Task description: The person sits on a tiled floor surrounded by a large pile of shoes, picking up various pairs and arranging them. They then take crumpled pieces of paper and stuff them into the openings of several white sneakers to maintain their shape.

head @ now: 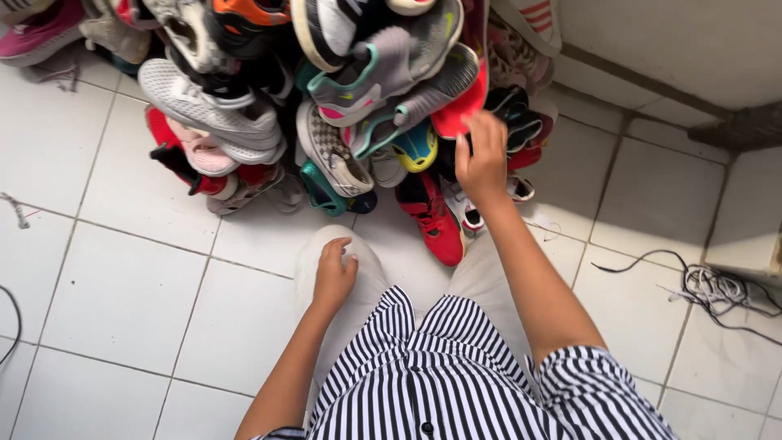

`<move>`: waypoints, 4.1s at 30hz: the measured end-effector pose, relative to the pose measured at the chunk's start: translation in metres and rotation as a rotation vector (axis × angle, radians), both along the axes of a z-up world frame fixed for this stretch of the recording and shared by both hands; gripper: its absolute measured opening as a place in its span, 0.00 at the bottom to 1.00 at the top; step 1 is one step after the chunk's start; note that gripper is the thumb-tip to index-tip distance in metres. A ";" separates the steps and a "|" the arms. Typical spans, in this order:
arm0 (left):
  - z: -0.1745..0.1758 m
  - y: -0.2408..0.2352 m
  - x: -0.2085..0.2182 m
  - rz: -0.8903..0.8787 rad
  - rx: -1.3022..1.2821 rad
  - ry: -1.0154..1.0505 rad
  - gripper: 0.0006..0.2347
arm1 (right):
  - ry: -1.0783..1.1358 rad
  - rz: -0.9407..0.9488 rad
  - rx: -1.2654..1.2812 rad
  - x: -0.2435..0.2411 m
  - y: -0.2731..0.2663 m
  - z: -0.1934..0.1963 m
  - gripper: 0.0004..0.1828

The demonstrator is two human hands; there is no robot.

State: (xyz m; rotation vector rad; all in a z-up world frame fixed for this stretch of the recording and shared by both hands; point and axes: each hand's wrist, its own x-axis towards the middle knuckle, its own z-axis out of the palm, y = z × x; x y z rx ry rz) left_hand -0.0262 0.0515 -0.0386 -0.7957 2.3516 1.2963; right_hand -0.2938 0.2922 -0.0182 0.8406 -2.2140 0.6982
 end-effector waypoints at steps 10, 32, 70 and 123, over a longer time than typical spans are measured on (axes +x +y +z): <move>-0.140 0.137 -0.071 0.097 0.355 -0.239 0.42 | -1.119 -0.405 0.316 0.091 0.181 -0.129 0.31; -0.062 0.174 -0.149 0.518 0.697 -0.434 0.45 | -1.215 -0.500 0.732 0.029 0.156 -0.191 0.30; 0.214 0.101 -0.309 0.097 0.169 0.444 0.32 | -1.105 -0.122 -0.194 -0.135 0.186 0.119 0.26; 0.021 0.047 0.029 -0.250 -0.072 0.166 0.23 | -1.177 -0.248 -0.510 0.058 0.133 -0.011 0.15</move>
